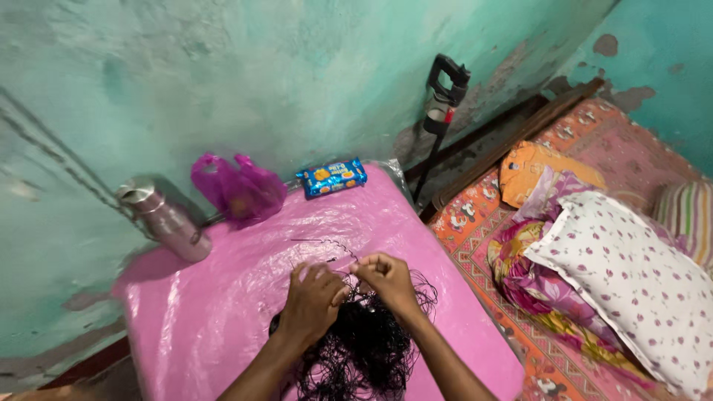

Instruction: The person organizes various personal items in a bedroom. They move bottles, a hair clip, a hairdryer, and a plastic bag from a small table to a dresser, and also hang a duster on the dresser.

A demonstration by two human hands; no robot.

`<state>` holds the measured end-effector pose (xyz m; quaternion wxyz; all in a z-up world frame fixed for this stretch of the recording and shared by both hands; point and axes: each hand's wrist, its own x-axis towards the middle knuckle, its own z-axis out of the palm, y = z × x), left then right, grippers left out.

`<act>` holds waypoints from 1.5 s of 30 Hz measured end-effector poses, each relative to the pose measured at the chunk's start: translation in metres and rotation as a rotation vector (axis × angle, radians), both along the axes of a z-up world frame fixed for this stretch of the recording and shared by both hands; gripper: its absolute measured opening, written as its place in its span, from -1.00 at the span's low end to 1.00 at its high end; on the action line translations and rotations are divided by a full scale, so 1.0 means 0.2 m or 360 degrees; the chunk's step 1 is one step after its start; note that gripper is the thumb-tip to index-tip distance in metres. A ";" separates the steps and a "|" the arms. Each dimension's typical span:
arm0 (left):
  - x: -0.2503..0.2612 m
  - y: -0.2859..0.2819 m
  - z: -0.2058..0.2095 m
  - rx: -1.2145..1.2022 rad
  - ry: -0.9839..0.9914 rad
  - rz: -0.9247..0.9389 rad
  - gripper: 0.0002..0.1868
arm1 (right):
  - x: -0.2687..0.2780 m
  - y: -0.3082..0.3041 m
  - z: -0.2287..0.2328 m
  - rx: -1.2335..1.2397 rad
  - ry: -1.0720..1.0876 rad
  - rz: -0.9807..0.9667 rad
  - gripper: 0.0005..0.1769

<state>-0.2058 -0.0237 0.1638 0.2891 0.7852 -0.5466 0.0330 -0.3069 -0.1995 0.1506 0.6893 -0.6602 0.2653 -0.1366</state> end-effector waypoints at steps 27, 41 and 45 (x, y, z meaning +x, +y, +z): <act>-1.46 1.27 0.95 -0.0692 0.1494 -0.0141 -0.70 | -1.78 1.02 0.94 -0.0575 -0.0253 0.0225 -0.75; -2.80 1.62 1.28 -0.1438 0.1554 0.0227 -0.62 | -3.01 1.58 1.38 -0.0202 -0.0721 0.0090 -0.08; -3.27 1.70 1.34 -0.1554 0.1447 0.0218 -0.62 | -3.39 1.70 1.41 -0.0229 -0.0926 0.0142 -0.10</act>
